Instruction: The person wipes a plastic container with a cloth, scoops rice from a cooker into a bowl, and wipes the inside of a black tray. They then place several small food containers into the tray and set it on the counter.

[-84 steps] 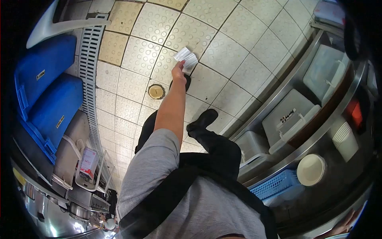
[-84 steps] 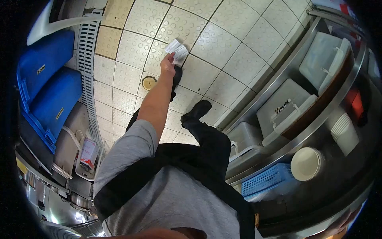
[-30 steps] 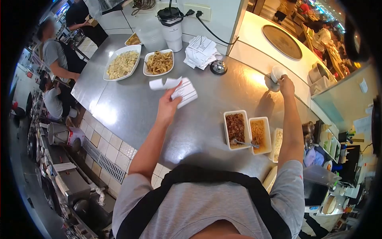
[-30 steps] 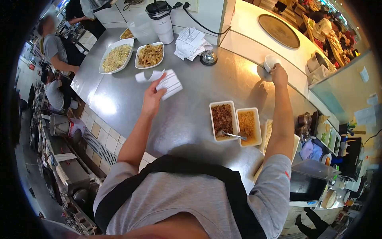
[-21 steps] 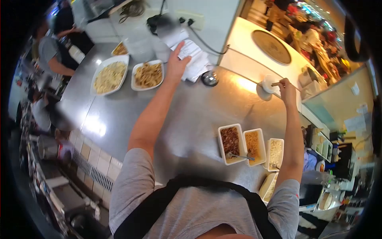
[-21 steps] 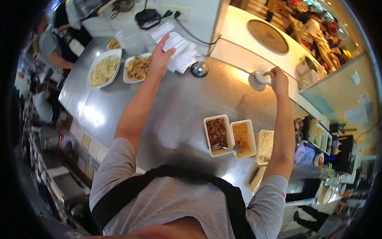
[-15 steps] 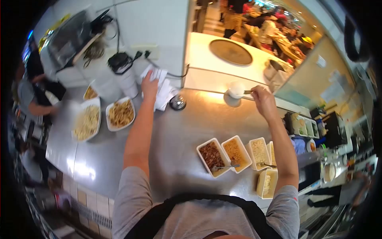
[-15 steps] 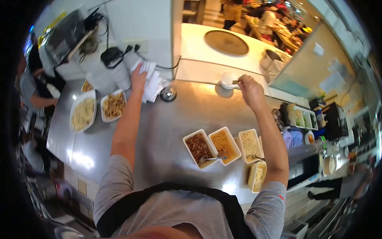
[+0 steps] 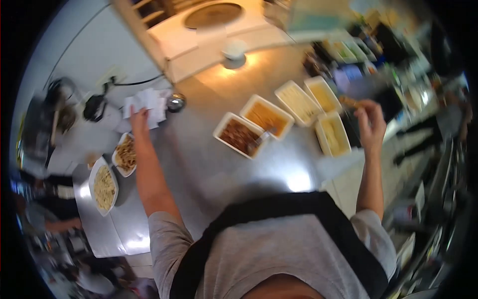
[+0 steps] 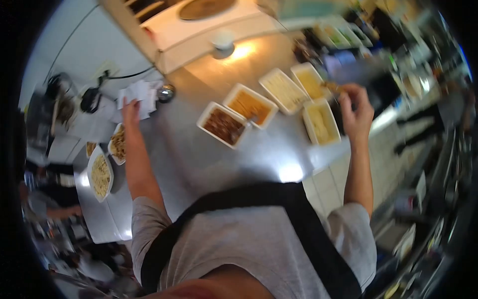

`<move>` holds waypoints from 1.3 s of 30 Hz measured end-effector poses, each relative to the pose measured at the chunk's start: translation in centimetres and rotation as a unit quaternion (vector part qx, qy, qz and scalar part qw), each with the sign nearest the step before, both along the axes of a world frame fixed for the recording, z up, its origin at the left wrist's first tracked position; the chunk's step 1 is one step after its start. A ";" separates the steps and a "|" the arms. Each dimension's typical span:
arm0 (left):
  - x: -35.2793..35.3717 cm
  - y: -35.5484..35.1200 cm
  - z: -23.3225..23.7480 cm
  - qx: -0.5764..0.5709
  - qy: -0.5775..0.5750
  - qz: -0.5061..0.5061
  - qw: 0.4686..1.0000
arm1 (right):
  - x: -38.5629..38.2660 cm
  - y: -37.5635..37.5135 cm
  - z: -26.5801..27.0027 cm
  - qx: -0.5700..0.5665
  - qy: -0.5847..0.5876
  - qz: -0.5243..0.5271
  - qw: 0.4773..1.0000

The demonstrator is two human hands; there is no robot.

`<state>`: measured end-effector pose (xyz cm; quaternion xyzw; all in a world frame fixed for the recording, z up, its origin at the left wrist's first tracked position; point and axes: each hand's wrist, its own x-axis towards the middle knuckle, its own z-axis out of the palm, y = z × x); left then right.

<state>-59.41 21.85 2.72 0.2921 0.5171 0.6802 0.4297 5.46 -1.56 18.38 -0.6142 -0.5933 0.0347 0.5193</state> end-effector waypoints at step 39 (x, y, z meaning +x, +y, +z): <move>47.3 -39.9 -10.5 -0.088 0.680 -0.321 0.654 | 23.3 -20.7 -29.5 -0.370 0.531 0.113 0.753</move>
